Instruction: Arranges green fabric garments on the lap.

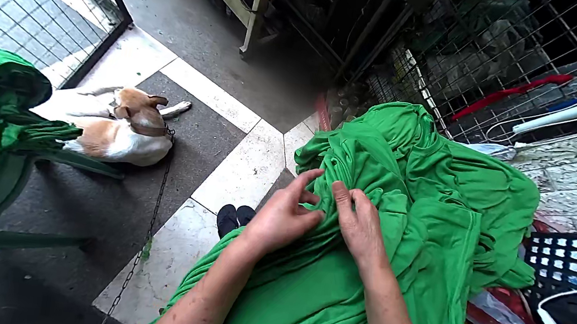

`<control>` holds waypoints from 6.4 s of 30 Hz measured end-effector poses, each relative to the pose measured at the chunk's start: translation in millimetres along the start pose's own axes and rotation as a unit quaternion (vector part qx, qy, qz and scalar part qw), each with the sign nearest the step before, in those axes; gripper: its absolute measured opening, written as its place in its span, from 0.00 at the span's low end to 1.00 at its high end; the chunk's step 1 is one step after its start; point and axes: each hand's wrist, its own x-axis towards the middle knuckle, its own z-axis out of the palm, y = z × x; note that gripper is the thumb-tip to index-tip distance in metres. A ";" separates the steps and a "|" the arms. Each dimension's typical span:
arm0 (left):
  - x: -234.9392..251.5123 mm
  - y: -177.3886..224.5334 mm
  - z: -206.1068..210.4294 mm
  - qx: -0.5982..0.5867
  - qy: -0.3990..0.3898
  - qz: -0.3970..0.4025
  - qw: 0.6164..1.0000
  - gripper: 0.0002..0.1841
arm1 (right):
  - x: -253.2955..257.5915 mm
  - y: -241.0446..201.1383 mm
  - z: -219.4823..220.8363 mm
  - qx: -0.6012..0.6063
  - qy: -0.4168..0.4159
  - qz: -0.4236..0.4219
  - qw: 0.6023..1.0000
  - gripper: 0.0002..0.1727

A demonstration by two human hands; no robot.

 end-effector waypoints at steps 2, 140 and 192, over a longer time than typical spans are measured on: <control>-3.2 5.6 11.4 0.033 0.014 0.007 0.999 0.38 | 0.0 -5.2 -0.9 -0.032 -0.025 0.029 0.999 0.32; -135.6 -13.3 36.7 -0.459 0.192 0.008 0.867 0.28 | -110.8 -44.5 28.1 -0.189 -0.021 -0.398 0.897 0.39; -2.8 -134.1 -36.8 -0.120 0.137 -0.345 0.921 0.12 | -131.4 6.1 31.1 -0.225 -0.005 -0.438 0.871 0.12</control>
